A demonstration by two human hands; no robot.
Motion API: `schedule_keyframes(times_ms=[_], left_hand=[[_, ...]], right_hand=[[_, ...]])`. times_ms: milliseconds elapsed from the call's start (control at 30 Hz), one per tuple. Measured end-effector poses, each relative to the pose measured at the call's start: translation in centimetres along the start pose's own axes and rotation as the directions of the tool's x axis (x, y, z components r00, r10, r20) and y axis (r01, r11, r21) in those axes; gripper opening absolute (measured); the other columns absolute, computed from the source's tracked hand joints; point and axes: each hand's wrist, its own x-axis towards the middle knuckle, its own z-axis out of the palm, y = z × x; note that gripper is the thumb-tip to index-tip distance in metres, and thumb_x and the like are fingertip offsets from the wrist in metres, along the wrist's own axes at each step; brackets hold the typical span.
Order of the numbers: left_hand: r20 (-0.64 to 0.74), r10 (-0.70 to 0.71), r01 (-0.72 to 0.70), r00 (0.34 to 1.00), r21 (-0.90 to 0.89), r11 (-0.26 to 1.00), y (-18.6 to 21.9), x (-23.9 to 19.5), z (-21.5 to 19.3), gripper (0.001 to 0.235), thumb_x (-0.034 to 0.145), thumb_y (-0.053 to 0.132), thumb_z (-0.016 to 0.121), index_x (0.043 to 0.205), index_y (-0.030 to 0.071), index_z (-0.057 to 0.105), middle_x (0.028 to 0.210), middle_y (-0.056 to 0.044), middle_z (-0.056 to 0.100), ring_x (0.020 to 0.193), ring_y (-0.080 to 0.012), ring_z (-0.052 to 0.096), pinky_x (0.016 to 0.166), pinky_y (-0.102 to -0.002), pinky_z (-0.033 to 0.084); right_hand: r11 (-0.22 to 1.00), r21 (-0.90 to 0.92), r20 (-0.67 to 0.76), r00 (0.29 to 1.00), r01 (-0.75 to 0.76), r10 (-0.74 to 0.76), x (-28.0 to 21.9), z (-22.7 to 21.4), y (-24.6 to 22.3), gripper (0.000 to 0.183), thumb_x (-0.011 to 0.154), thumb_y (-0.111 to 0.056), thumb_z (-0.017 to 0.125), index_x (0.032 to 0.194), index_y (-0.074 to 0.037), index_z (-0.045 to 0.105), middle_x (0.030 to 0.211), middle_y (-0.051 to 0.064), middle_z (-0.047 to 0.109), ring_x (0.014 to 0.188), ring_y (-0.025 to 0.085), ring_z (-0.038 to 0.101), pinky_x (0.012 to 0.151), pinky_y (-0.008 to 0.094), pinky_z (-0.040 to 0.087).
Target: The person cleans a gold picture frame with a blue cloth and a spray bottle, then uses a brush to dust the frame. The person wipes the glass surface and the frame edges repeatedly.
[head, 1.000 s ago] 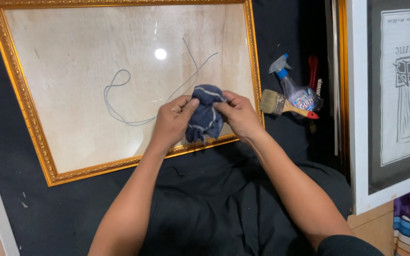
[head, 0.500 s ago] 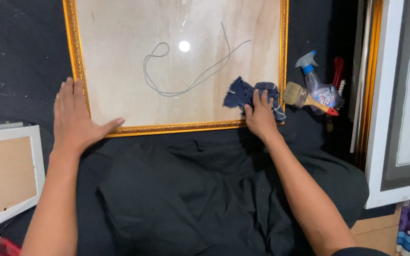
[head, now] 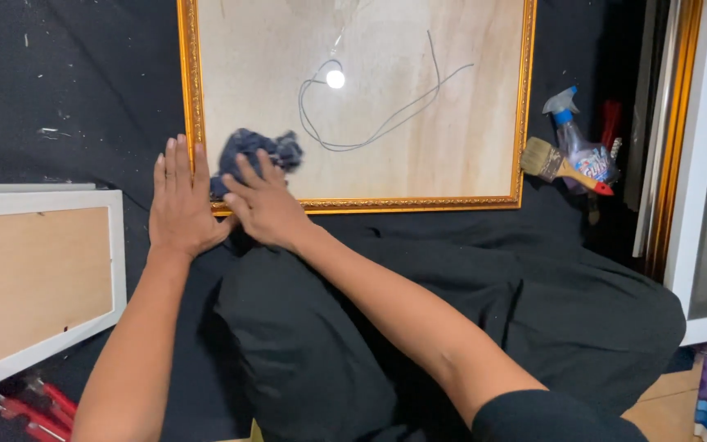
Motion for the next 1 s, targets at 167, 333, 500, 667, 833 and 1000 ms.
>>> schedule_keyframes(times_ms=[167, 333, 500, 667, 833, 1000], left_hand=[[0.028, -0.029, 0.030, 0.999, -0.030, 0.999, -0.2, -0.3, -0.2, 0.102, 0.087, 0.059, 0.056, 0.164, -0.003, 0.029, 0.164, -0.031, 0.031, 0.151, -0.0481, 0.031, 0.123, -0.057, 0.023], [0.118, -0.058, 0.066, 0.991, -0.063, 0.996, 1.4, 0.7, -2.6, 0.113, 0.084, 0.080, 0.056, 0.164, 0.003, 0.032, 0.162, -0.033, 0.031, 0.150, -0.0507, 0.030, 0.123, -0.060, 0.021], [0.045, -0.091, 0.094, 0.995, -0.069, 0.993, 1.1, 1.0, -2.0, 0.114, 0.072, 0.085, 0.065, 0.154, 0.006, 0.054, 0.152, -0.029, 0.046, 0.147, -0.0470, 0.039, 0.123, -0.057, 0.027], [-0.014, -0.151, 0.149, 0.989, -0.090, 0.985, 2.0, 1.3, -1.3, 0.118, 0.075, 0.086, 0.064, 0.156, 0.002, 0.044, 0.153, -0.031, 0.042, 0.146, -0.0474, 0.037, 0.123, -0.058, 0.023], [0.021, -0.152, 0.153, 0.988, -0.098, 0.983, 2.6, 1.8, -2.1, 0.125, 0.076, 0.086, 0.061, 0.161, -0.001, 0.034, 0.160, -0.031, 0.037, 0.149, -0.0466, 0.034, 0.125, -0.060, 0.020], [-0.031, -0.124, 0.123, 0.992, -0.017, 0.992, 1.6, 1.6, -0.4, 0.113, 0.080, 0.072, 0.062, 0.163, 0.000, 0.035, 0.161, -0.030, 0.038, 0.148, -0.0460, 0.037, 0.119, -0.060, 0.026]], right_hand=[[0.979, -0.153, 0.228, 0.969, 0.132, -0.095, 0.7, -1.8, 0.4, 0.058, 0.110, -0.052, 0.032, 0.156, -0.021, 0.050, 0.167, 0.011, 0.037, 0.157, 0.044, 0.027, 0.121, 0.064, 0.033], [0.949, -0.310, 0.358, 0.931, 0.052, 0.066, -6.8, -12.8, 6.0, 0.054, 0.110, -0.047, 0.037, 0.159, -0.026, 0.044, 0.170, 0.006, 0.031, 0.156, 0.037, 0.026, 0.115, 0.072, 0.031], [0.760, -0.475, 0.314, 0.721, -0.444, 0.617, -14.9, -24.9, 15.4, 0.057, 0.110, -0.052, 0.028, 0.163, -0.031, 0.034, 0.170, 0.007, 0.028, 0.153, 0.038, 0.032, 0.110, 0.081, 0.023], [0.527, -0.336, 0.086, 0.532, -0.781, 0.843, -16.1, -25.0, 22.5, 0.082, 0.105, -0.071, 0.021, 0.166, -0.016, 0.024, 0.169, 0.024, 0.017, 0.149, 0.053, 0.029, 0.112, 0.079, 0.020], [0.803, -0.407, -0.171, 0.900, -0.436, 0.402, -6.9, -10.9, 15.9, 0.069, 0.108, -0.043, 0.041, 0.140, 0.017, 0.056, 0.142, 0.050, 0.044, 0.139, 0.063, 0.038, 0.114, 0.072, 0.022], [0.941, -0.276, -0.109, 0.966, 0.196, -0.234, 2.8, -2.9, 1.7, 0.057, 0.105, -0.038, 0.039, 0.124, 0.006, 0.071, 0.134, 0.031, 0.064, 0.145, 0.041, 0.044, 0.126, 0.062, 0.016]])
